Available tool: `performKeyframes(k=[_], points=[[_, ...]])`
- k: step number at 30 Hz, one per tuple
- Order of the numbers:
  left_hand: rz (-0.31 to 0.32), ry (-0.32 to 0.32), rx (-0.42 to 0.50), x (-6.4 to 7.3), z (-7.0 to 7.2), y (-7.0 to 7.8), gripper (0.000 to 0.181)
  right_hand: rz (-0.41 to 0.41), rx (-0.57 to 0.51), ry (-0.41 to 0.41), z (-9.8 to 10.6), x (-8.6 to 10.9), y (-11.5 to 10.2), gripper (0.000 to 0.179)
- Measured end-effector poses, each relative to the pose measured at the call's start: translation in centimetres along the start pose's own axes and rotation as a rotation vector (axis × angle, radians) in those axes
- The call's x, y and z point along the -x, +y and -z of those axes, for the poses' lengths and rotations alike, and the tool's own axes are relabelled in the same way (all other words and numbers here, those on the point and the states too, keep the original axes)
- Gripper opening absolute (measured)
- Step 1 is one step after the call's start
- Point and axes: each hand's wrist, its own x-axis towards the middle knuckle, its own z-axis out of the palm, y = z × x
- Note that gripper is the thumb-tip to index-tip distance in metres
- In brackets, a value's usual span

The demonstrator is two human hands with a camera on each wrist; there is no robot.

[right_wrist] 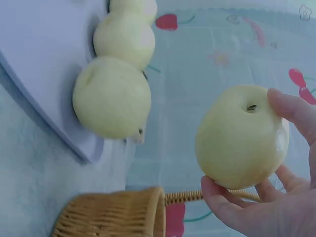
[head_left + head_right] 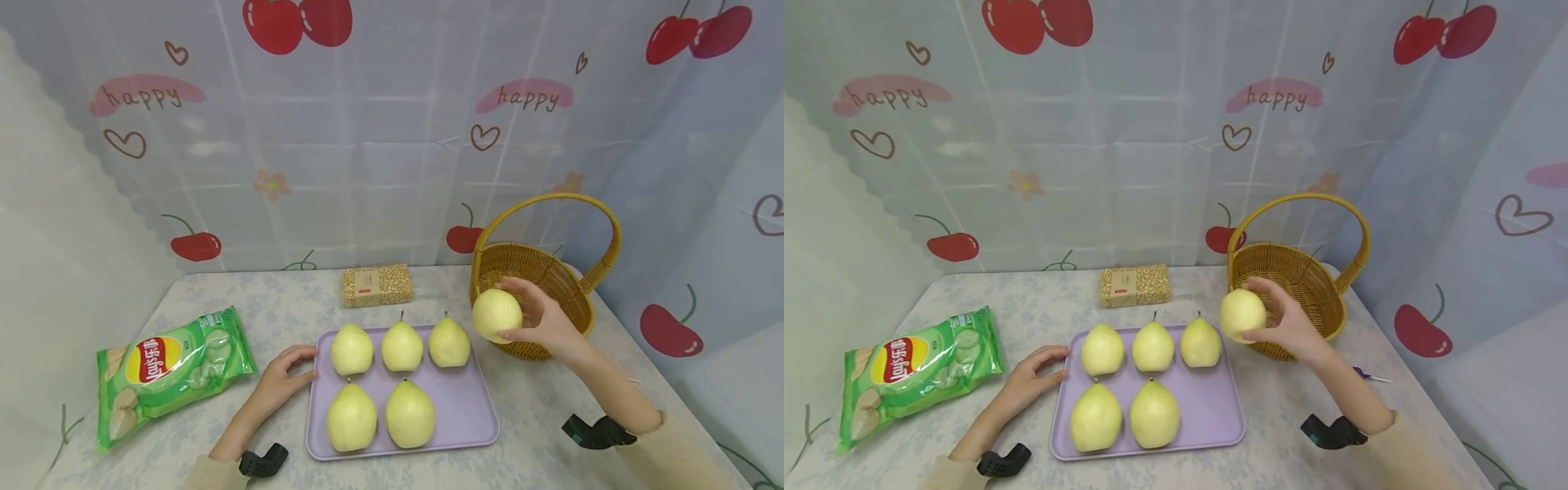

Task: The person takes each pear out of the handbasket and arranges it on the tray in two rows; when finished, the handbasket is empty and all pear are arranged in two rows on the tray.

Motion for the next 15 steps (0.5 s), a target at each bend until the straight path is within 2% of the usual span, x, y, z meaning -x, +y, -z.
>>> performKeyframes(k=[7,15], points=[[-0.009,0.007,0.007,0.1,0.0,0.0,0.034,0.05,-0.028,-0.095,-2.9,2.3,0.9,0.082],[0.013,-0.007,-0.007,-0.1,0.0,-0.1,0.036,-0.003,-0.04,-0.171,-5.8,4.7,2.2,0.081]])
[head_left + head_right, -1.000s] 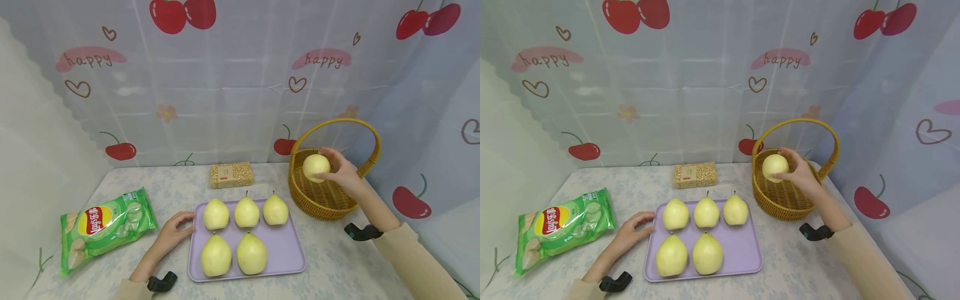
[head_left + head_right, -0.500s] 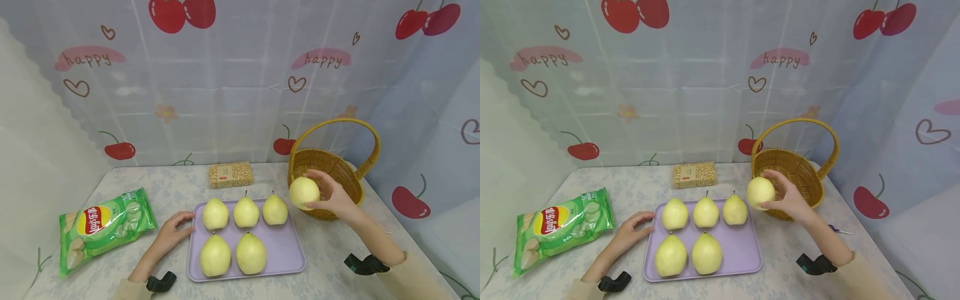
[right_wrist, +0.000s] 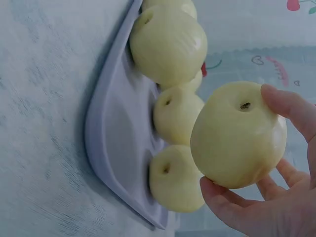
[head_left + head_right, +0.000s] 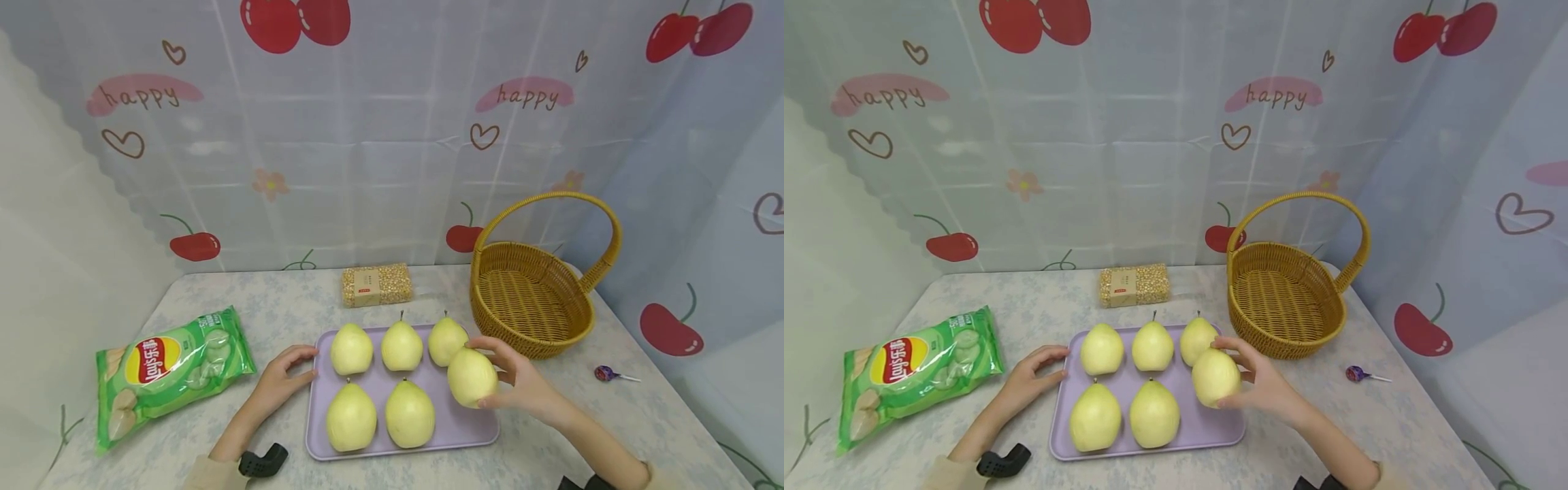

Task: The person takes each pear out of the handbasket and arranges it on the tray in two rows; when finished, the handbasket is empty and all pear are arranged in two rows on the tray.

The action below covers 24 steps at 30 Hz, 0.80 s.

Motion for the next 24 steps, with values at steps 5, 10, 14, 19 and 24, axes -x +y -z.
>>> performKeyframes(k=[5,10,14,19,24], points=[[0.015,-0.005,0.007,0.0,0.1,0.1,0.036,-0.02,-0.014,-0.034,-1.3,0.7,1.0,0.081],[0.013,-0.004,0.004,0.1,0.1,0.2,0.036,-0.01,0.006,-0.029,-2.2,1.2,1.9,0.08],[0.006,0.0,-0.004,0.1,0.0,0.2,0.036,-0.034,0.039,-0.017,-2.8,1.4,2.2,0.081],[0.002,0.001,-0.008,0.1,0.0,0.3,0.036,-0.09,0.045,-0.013,-3.3,1.6,2.5,0.083],[0.006,0.0,-0.011,0.0,0.0,0.2,0.036,-0.053,0.066,-0.019,-3.4,1.6,2.7,0.087]])
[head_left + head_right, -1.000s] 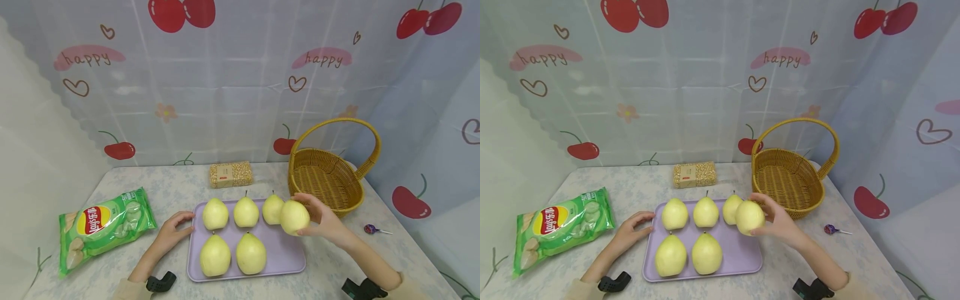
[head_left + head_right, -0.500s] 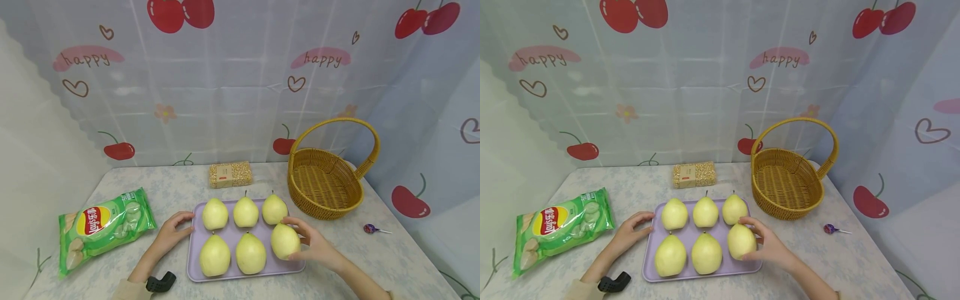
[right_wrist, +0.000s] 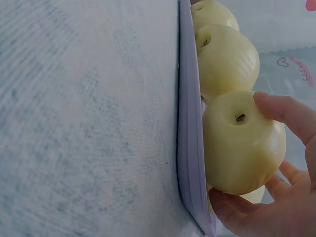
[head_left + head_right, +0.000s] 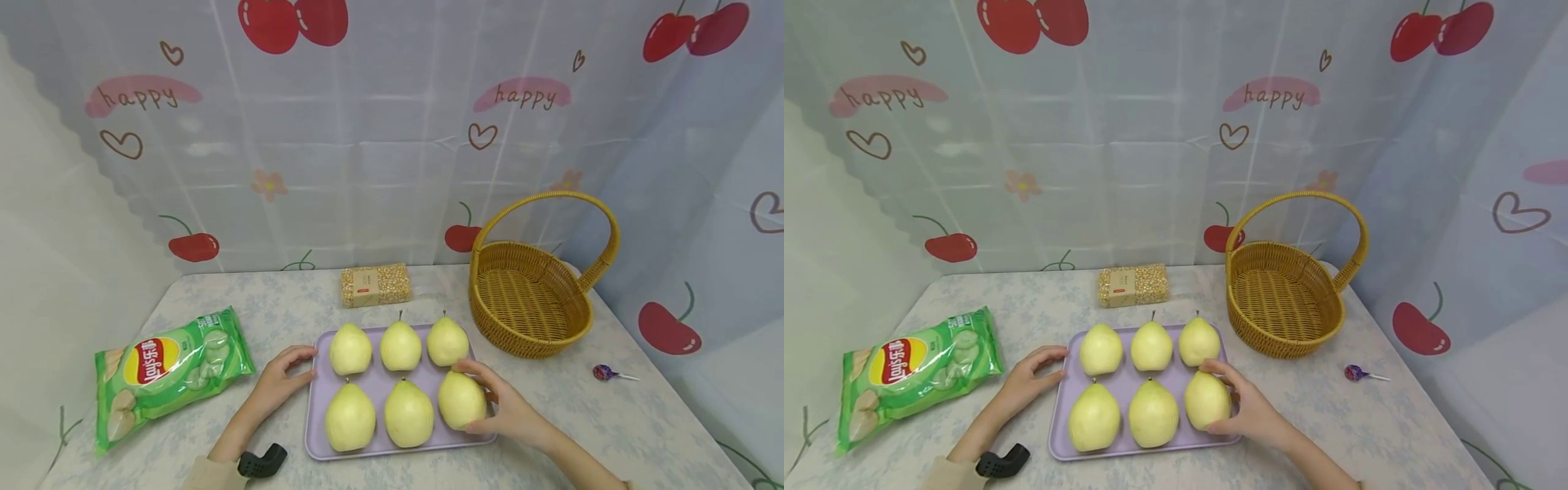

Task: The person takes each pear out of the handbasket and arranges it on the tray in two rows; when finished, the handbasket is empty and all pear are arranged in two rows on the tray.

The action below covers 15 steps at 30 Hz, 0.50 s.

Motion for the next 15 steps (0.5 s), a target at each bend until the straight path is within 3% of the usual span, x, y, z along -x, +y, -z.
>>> performKeyframes(k=[5,12,15], points=[[0.002,-0.006,-0.004,0.0,0.0,0.1,0.036,-0.012,0.041,0.017,-0.1,0.1,0.0,0.087],[-0.006,0.009,0.001,-0.6,-0.7,-3.2,0.036,0.018,0.108,0.059,-0.3,0.3,0.1,0.09],[-0.003,0.003,0.012,-0.7,-0.6,-3.7,0.037,0.045,0.118,0.068,-0.3,0.3,0.1,0.092]])
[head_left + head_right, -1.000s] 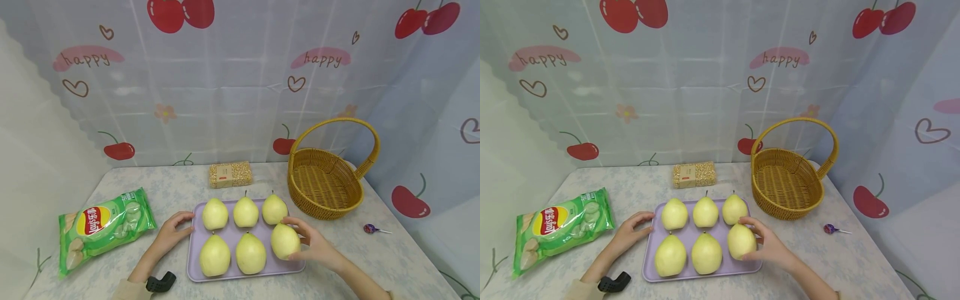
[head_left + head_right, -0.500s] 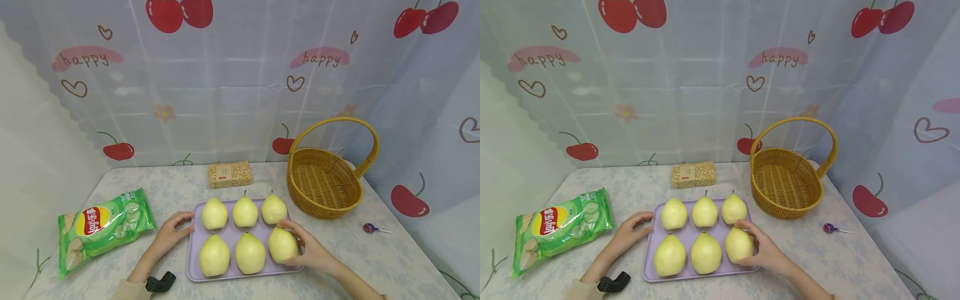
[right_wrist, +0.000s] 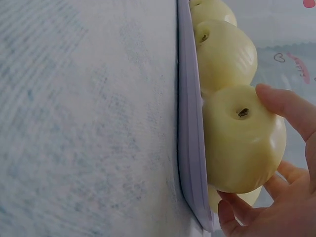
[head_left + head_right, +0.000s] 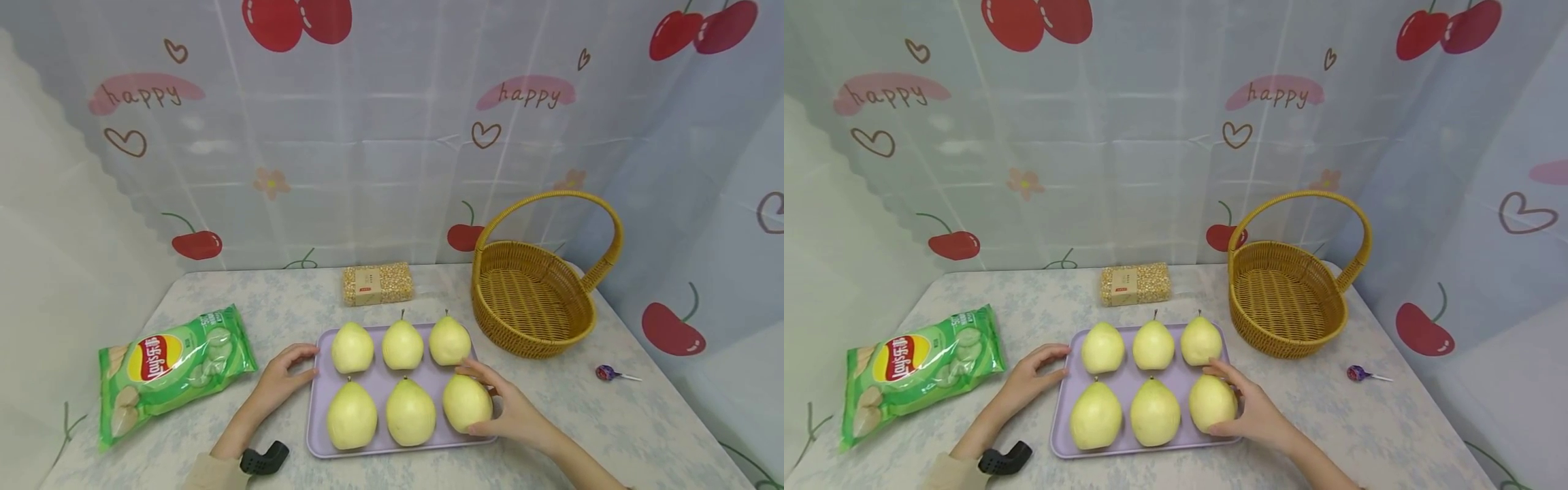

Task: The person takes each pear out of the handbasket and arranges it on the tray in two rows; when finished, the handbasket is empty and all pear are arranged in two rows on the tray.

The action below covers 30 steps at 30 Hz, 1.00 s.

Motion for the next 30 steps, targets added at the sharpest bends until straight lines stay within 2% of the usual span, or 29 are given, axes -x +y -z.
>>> performKeyframes(k=[19,30], points=[[0.009,-0.001,0.038,0.34,0.12,0.2,0.037,-0.054,0.007,-0.047,-0.43,0.46,-0.19,0.098],[-0.002,0.003,0.011,0.25,0.43,0.11,0.036,-0.061,0.027,-0.025,-0.43,-0.13,-0.4,0.089]])
